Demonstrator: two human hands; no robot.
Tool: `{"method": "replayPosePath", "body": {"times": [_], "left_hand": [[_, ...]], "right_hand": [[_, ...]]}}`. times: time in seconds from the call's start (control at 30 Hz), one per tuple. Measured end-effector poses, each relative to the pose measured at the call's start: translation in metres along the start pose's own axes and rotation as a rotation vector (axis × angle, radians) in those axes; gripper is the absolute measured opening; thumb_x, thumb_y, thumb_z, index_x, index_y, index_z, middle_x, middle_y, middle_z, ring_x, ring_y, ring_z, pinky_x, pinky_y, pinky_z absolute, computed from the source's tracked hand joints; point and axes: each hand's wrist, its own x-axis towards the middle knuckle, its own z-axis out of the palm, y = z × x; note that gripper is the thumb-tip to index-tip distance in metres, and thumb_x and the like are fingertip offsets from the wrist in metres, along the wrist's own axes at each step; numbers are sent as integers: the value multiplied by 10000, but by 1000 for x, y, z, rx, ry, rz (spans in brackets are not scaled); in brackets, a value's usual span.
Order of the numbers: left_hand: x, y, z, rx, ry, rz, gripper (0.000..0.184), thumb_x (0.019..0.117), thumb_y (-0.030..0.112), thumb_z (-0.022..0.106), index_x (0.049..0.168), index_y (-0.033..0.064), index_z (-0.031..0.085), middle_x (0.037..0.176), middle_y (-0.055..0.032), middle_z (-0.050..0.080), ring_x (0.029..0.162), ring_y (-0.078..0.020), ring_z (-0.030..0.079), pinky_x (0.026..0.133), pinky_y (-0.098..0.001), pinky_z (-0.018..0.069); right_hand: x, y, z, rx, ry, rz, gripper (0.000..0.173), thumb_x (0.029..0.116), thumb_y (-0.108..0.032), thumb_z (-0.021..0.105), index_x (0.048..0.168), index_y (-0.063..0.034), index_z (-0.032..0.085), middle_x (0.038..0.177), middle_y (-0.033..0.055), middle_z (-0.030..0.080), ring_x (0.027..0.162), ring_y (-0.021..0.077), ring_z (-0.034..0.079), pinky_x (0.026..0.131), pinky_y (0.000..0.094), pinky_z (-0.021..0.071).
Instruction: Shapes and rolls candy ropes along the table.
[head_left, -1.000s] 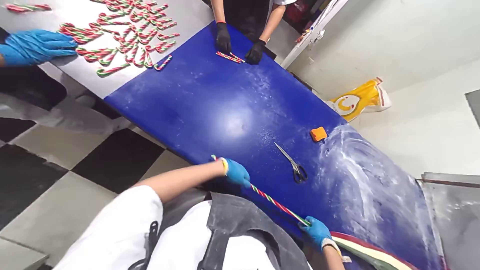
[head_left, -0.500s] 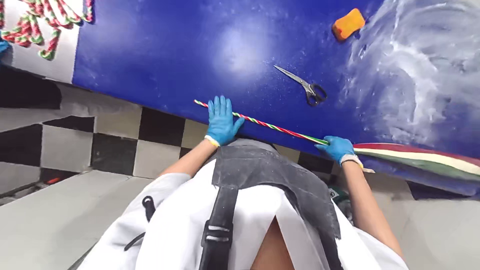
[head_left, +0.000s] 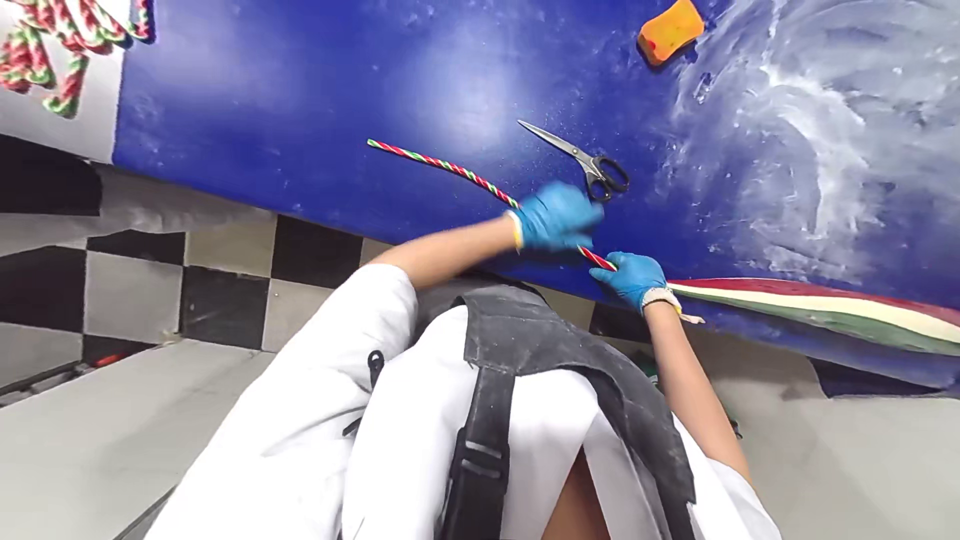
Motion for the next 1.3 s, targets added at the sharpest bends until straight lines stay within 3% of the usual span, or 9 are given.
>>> {"method": "replayPosePath", "body": {"times": [0.1, 0.23, 0.5, 0.6, 0.7, 0.8, 0.9, 1.17, 1.3], "left_hand": [[-12, 70, 29, -83, -386, -18, 255, 992, 95, 585, 1207, -28, 642, 1123, -249, 690, 1088, -452, 657, 911, -639, 525], [-66, 0, -13, -261, -629, -77, 499, 1087, 456, 392, 1226, 46, 641, 1126, -235, 698, 1102, -452, 667, 861, -701, 505], [-280, -207, -151, -645, -668, -483, 388, 1097, 377, 451, 1153, 97, 713, 1022, -101, 703, 933, -219, 658, 889, -490, 527], [-366, -274, -182, -466, -613, -822, 380, 1104, 338, 451, 1120, 70, 719, 1020, -138, 709, 943, -282, 670, 888, -538, 528], [-415, -265, -180, 102, -232, -1226, 265, 1008, 214, 570, 1082, -5, 699, 1100, -306, 687, 1057, -515, 658, 878, -733, 492], [-410, -208, -113, 153, 84, -1005, 595, 1065, 448, 413, 1509, 56, 472, 1524, -232, 490, 1437, -427, 438, 1173, -675, 305], [-368, -169, -53, 146, 101, -838, 956, 972, 751, 316, 1597, 28, 327, 1652, -227, 319, 1560, -416, 229, 1220, -729, 46], [-192, -310, -112, 140, 169, -1026, 1136, 864, 870, 362, 1653, 83, 140, 1700, -274, 87, 1578, -470, 40, 1262, -639, 13], [-213, -245, -112, 124, 84, -1033, 1009, 907, 803, 384, 1623, 100, 284, 1665, -293, 218, 1549, -515, 140, 1202, -754, 46]], "right_hand": [[5, -19, -2, -42, -14, -35, 426, 917, -537, 672, 1092, -156, 743, 1081, 132, 744, 1076, 347, 683, 943, 629, 481], [2, -30, 0, -76, -6, 2, 409, 906, -522, 705, 1053, -141, 737, 1047, 142, 738, 1047, 355, 682, 927, 635, 486], [6, -40, -2, -45, -43, 121, 437, 918, -517, 732, 1053, -101, 733, 1057, 197, 724, 1059, 411, 670, 921, 682, 480], [6, -41, -3, -22, -59, 143, 434, 936, -490, 728, 1054, -72, 728, 1054, 227, 716, 1057, 427, 665, 928, 684, 473], [5, -41, -1, -19, -58, 157, 432, 943, -496, 717, 1047, -77, 725, 1052, 219, 719, 1053, 421, 666, 924, 682, 471], [7, -46, -1, -19, -54, 147, 444, 947, -508, 707, 1053, -77, 722, 1051, 223, 717, 1051, 427, 667, 920, 683, 474], [8, -71, -5, -6, -42, 94, 478, 950, -538, 686, 1063, -75, 721, 1056, 219, 715, 1054, 423, 666, 913, 676, 477], [20, -108, -21, 48, -48, 80, 532, 931, -612, 653, 989, -86, 708, 972, 186, 718, 975, 387, 683, 859, 656, 483], [18, -105, -18, 58, -35, 83, 512, 939, -609, 646, 984, -104, 713, 962, 168, 723, 968, 374, 685, 864, 643, 483]]}}
